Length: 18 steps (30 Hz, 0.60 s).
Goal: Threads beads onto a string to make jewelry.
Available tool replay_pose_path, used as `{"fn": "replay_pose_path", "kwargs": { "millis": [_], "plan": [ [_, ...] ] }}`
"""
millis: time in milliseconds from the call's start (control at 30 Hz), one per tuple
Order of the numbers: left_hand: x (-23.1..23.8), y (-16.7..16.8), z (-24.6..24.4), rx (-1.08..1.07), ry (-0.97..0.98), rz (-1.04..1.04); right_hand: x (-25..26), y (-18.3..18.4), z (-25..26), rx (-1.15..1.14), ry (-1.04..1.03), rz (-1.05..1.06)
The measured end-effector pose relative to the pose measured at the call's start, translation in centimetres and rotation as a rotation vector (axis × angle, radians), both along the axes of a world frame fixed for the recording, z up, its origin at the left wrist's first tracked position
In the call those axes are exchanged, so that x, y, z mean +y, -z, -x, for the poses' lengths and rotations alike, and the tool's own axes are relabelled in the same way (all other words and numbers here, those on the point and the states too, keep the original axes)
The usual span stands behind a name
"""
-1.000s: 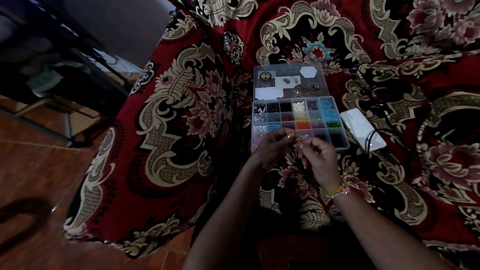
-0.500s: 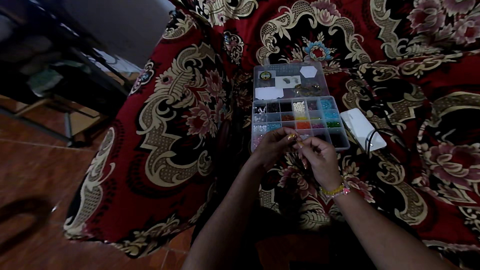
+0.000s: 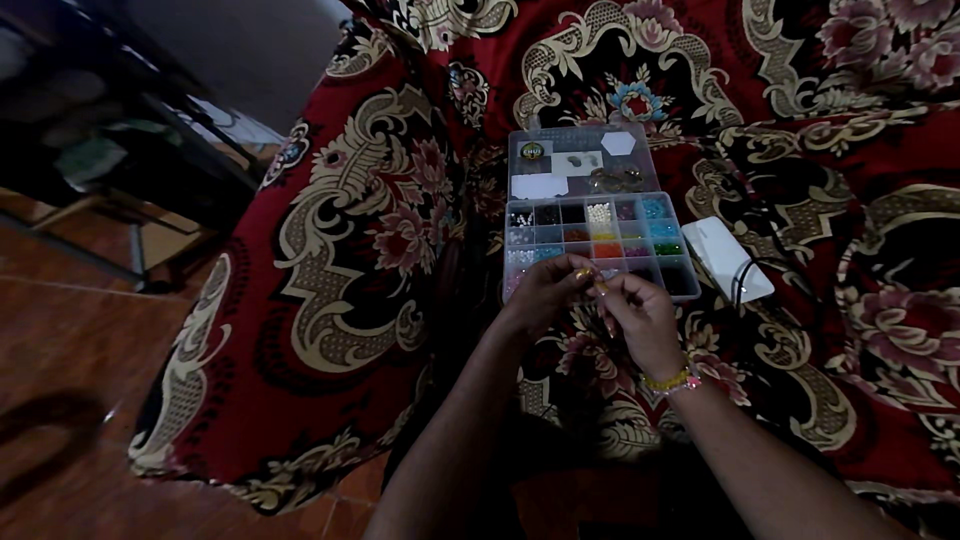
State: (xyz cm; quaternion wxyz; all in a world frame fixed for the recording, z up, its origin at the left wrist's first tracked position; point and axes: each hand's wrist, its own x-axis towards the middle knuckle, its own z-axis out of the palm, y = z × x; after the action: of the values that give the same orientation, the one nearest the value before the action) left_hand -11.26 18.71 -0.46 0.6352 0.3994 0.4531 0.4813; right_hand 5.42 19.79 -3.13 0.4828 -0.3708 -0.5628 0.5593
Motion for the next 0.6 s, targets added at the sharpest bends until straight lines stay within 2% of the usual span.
{"fn": "replay_pose_path", "kwargs": {
  "millis": [600],
  "plan": [
    [-0.05, 0.29, 0.77, 0.079, 0.002, -0.12, -0.01, 0.02, 0.03, -0.012, -0.05, 0.02]
  ]
}}
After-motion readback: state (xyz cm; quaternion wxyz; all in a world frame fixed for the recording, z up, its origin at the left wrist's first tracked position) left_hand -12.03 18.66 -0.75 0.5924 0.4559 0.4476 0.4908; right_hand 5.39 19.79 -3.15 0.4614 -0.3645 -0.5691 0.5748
